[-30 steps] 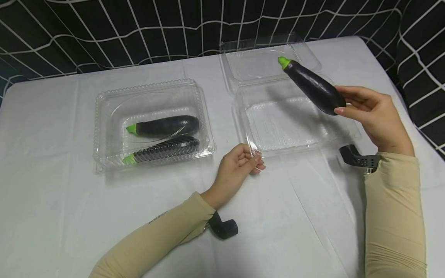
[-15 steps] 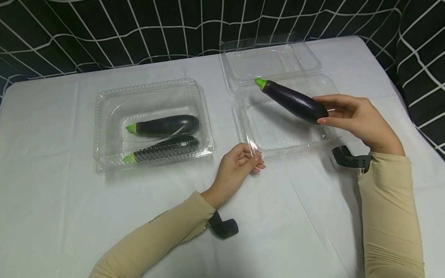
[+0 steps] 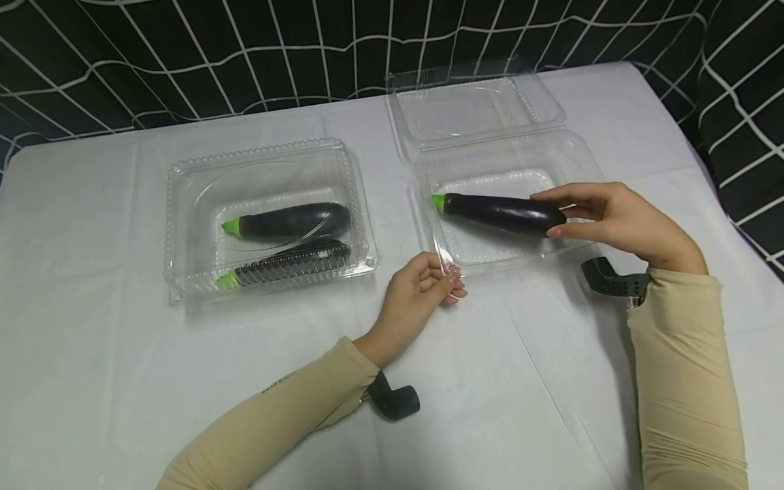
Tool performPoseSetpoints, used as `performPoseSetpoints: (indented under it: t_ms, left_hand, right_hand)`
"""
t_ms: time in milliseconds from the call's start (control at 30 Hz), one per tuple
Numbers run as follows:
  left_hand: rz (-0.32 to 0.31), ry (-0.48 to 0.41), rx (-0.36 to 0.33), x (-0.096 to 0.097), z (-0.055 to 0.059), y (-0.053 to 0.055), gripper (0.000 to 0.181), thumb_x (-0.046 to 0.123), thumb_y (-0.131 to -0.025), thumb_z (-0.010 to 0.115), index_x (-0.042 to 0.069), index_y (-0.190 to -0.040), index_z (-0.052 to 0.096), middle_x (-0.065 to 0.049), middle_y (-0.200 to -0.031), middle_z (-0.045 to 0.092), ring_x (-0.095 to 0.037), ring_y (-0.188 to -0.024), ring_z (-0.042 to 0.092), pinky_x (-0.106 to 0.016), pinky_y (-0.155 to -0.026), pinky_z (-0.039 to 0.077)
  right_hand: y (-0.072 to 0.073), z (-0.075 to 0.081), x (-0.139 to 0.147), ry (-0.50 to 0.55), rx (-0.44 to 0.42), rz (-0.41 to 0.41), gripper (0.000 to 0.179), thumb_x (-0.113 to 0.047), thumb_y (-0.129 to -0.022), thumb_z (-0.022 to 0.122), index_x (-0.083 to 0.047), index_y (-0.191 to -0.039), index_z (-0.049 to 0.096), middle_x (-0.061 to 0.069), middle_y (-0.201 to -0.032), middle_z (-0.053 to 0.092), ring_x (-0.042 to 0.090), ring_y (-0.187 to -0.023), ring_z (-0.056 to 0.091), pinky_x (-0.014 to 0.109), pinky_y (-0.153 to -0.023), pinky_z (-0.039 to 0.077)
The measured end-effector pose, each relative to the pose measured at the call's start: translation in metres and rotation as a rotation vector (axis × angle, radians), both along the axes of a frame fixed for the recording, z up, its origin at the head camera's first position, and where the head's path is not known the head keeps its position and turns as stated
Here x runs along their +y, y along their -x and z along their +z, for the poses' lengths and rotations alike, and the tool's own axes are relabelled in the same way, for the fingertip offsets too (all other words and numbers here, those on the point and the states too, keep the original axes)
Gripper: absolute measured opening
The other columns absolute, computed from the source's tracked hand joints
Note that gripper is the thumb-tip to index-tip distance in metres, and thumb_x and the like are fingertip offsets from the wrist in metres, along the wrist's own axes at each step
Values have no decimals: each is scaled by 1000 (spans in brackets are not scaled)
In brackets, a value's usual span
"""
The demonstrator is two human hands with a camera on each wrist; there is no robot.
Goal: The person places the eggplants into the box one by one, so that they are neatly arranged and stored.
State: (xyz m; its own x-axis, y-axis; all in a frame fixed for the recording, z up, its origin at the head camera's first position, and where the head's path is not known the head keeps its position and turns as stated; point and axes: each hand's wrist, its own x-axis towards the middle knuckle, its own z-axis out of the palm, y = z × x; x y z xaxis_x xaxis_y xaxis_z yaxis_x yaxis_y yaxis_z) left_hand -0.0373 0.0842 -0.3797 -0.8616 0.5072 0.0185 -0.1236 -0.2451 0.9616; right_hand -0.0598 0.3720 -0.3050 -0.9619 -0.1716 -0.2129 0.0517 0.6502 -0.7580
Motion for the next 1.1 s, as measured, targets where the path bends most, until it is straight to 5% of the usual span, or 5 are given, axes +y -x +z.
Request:
performPoseSetpoints:
  t_ms: [567,1100]
  left_hand:
    - [2,7,-2,1,1,0,11,-8,-91,54,-13,-99,49,-31,-93,61,-29,-84,67,-35,-75,55]
    - [-21,-1,-16,0,3,-1,10,-7,-92,53,-13,-99,49,-32,-97,60,-25,-85,66,-37,-77,54]
  right_hand:
    - [3,-2,-6,-144,-34,61,45,-13,-85,72,-12,-127,59,8,-121,61,-3,-98,56,9,-79,41]
    - [4,-2,-8,-80,-23,36,42,-11,-87,69,-4,-127,58,15,-125,59,-3,-98,58,10,-78,44]
